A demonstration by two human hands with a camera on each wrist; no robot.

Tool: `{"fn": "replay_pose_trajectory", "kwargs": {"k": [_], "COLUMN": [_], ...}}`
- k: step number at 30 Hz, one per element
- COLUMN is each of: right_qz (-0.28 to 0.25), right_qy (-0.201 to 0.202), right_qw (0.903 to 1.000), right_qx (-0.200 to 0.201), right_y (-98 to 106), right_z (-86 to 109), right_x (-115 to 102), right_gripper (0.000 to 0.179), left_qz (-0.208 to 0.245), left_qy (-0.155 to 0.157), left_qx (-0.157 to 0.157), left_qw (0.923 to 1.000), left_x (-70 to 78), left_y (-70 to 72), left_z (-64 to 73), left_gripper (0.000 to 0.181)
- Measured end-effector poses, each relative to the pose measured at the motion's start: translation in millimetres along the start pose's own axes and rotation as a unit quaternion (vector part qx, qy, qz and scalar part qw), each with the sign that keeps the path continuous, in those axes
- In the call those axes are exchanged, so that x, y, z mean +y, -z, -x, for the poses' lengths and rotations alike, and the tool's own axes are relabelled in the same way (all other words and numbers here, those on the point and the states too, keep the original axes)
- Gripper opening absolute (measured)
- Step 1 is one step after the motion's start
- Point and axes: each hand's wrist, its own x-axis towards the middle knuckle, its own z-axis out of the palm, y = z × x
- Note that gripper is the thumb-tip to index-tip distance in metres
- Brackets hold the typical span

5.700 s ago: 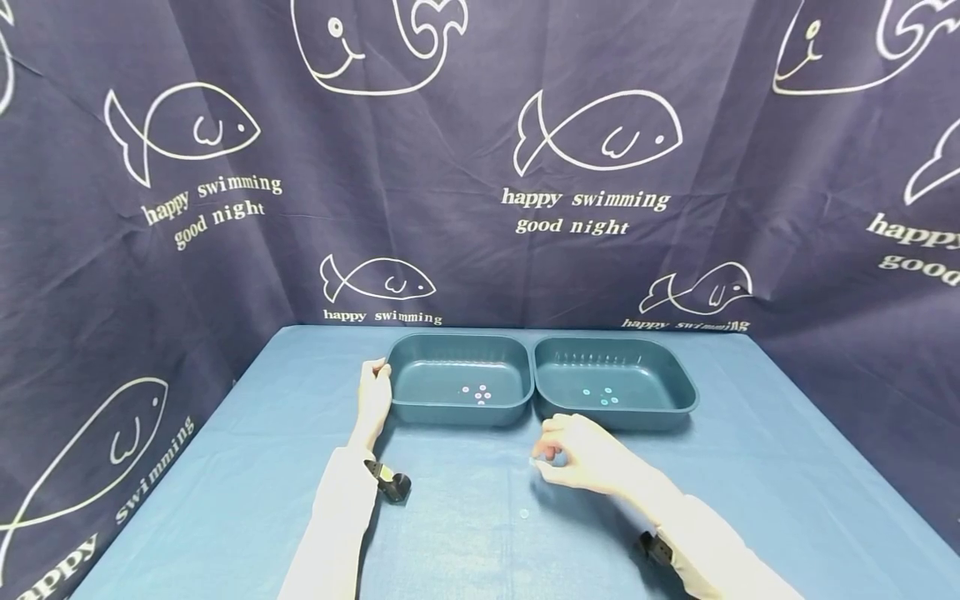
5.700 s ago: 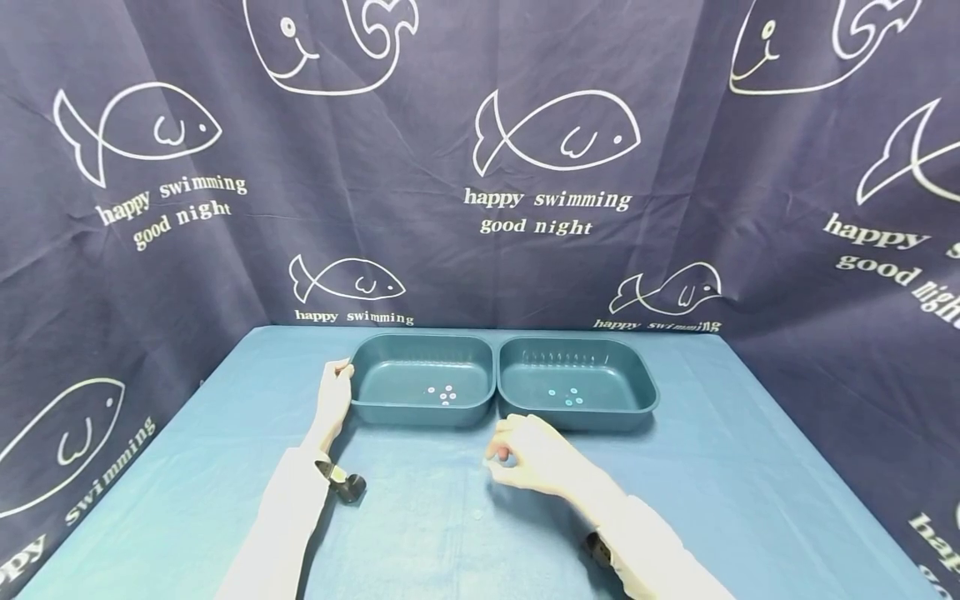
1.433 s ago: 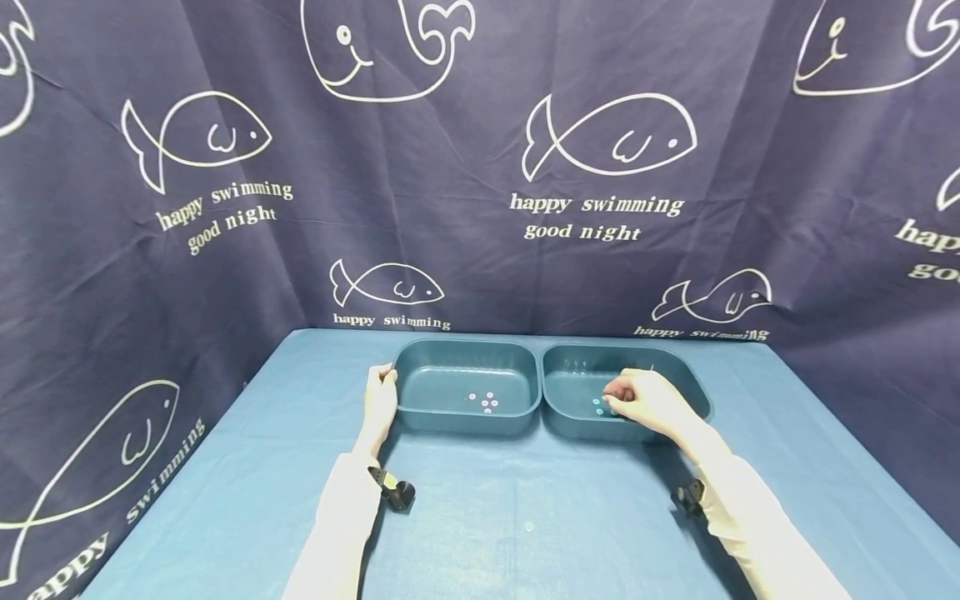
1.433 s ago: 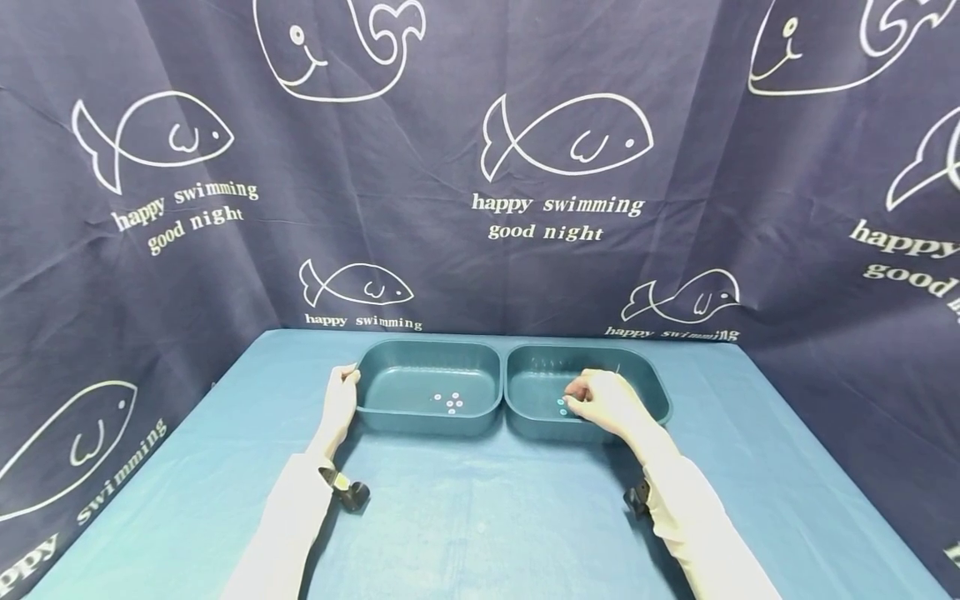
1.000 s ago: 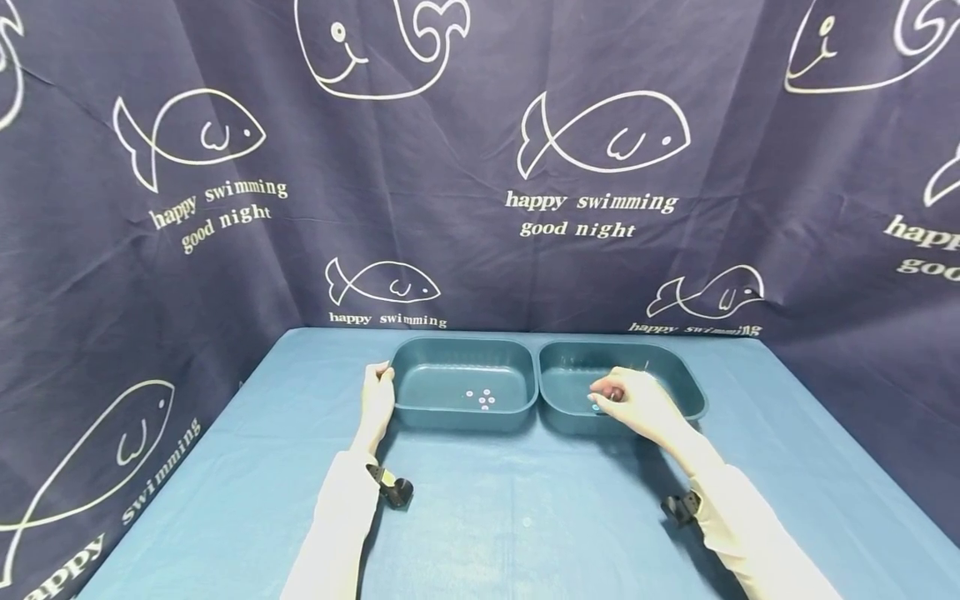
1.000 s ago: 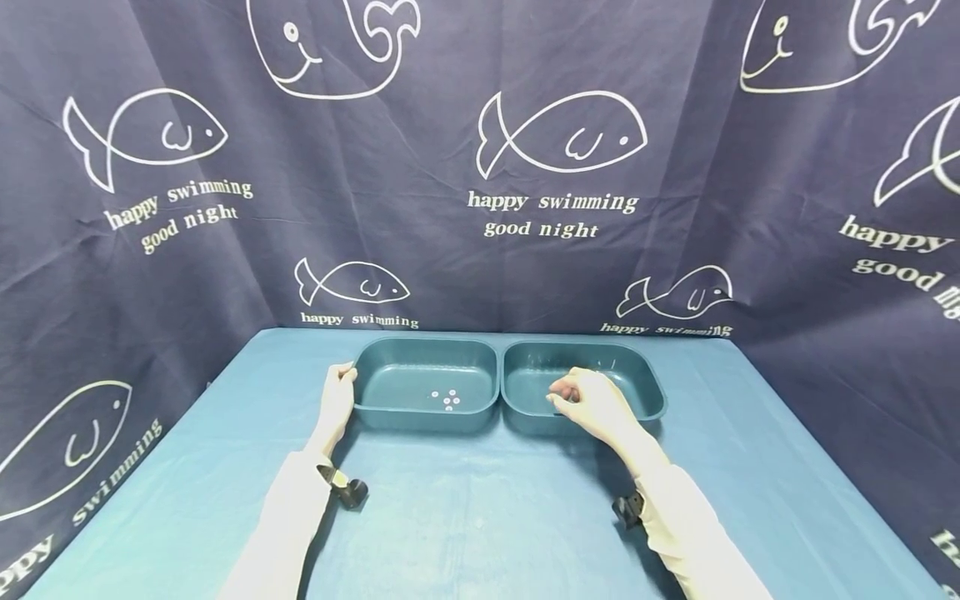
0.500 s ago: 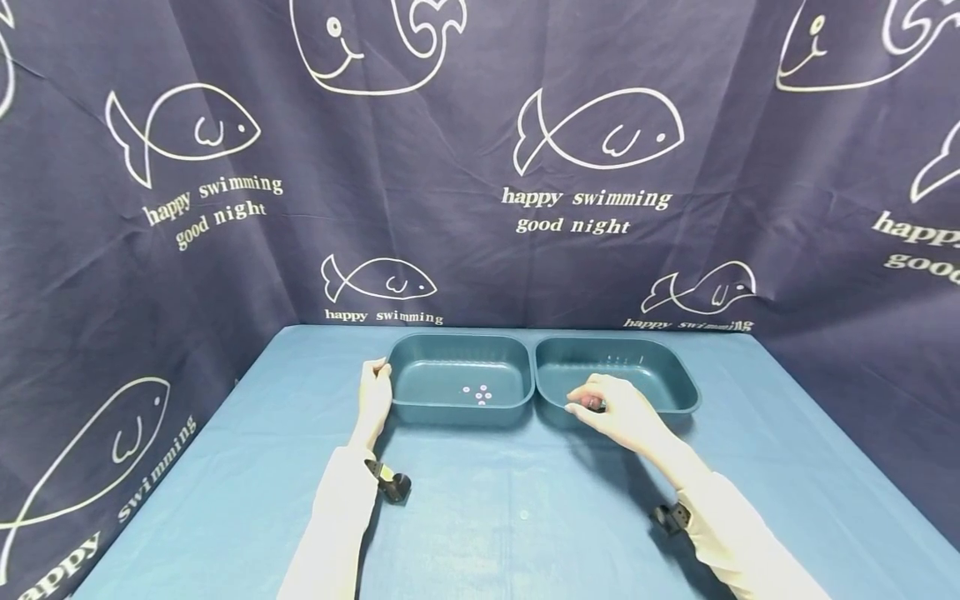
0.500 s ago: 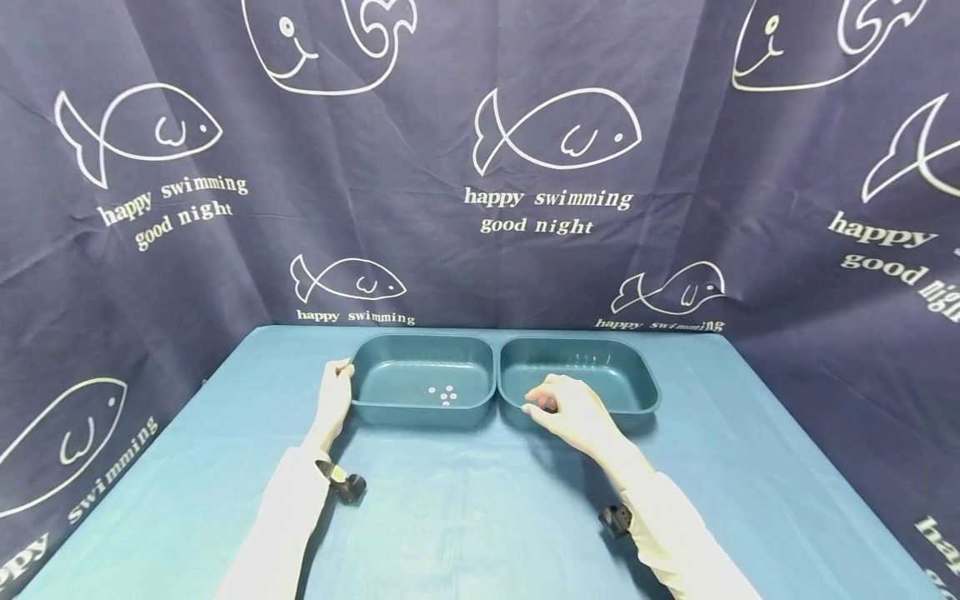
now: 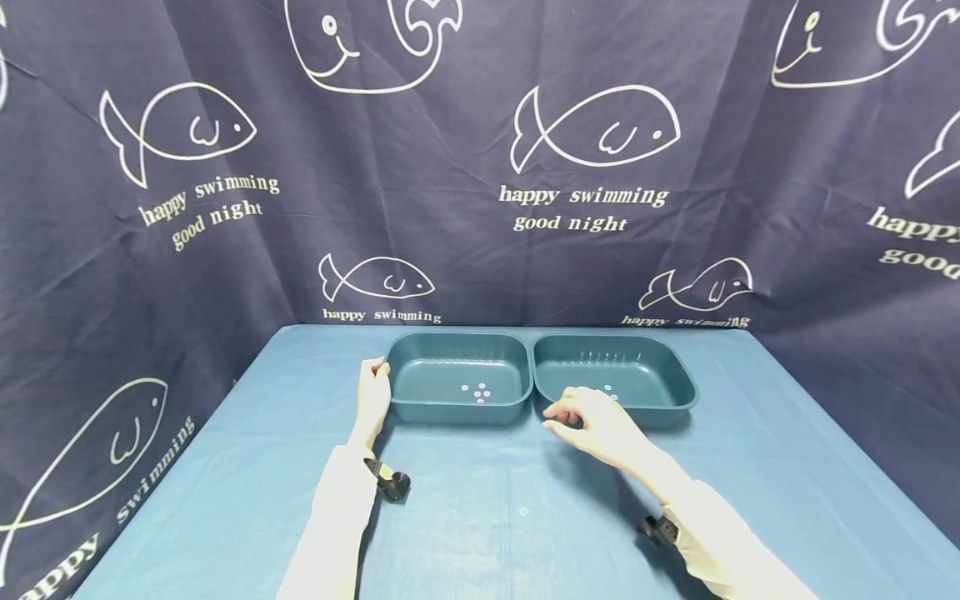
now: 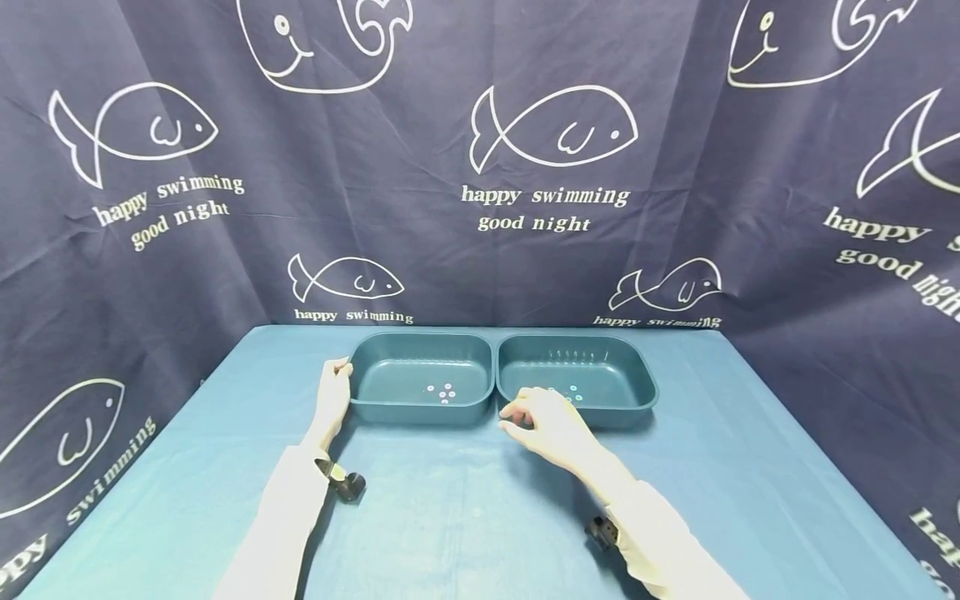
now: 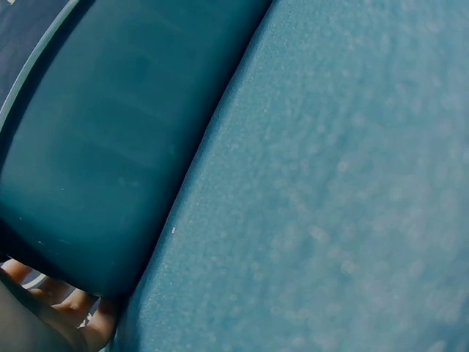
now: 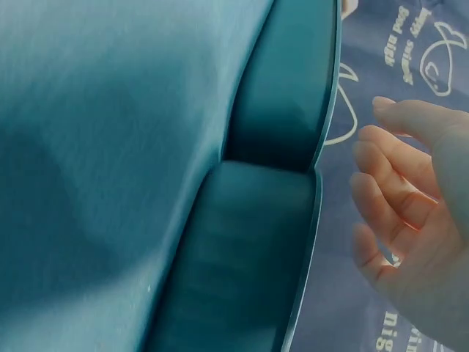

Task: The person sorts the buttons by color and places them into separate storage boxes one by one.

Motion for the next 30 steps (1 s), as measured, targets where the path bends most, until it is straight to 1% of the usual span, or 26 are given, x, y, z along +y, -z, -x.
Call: {"fn": "replay_pose_trajectory", "kwargs": {"k": [5, 10, 13, 21, 24, 30], "right_qz": [0.019, 0.022, 0.017, -0.007, -0.015, -0.005], "right_qy": [0.054, 0.075, 0.089, 0.158, 0.165, 0.162], "right_qw": [0.9983, 0.997, 0.9958, 0.9873, 0.9858, 0.9858], "right_qx": [0.012, 0.006, -0.004, -0.017, -0.024, -0.043], "right_y": [-6.4, -9.7, -11.9, -22.6, -26.2, -29.3], "right_z": [1.4, 3.8, 6.4, 12.7, 14.6, 19.1], "right_x": [-7.2, -13.8, -17.9, -25.4, -27.5, -32.0], "right_gripper": [0.008, 0.007, 0.008, 0.005, 0.005, 0.006], "left_qz": [-0.003, 0.002, -0.001, -0.005, -0.004, 0.004], "left_qy": [0.003, -0.002, -0.004, -0.003, -0.003, -0.006], "left_qx": [0.002, 0.005, 0.004, 0.004, 0.004, 0.002], "left_qw": [1.0, 1.0, 1.0, 1.0, 1.0, 1.0], "left_x": [-0.8, 0.2, 1.0, 0.0, -0.2, 0.1], "left_y": [0.1, 0.1, -0.1, 0.7, 0.6, 0.1], "left_z": [-1.0, -1.4, -1.4, -1.2, -0.8, 0.4], "left_gripper": [0.028, 0.028, 0.028, 0.028, 0.028, 0.028]}}
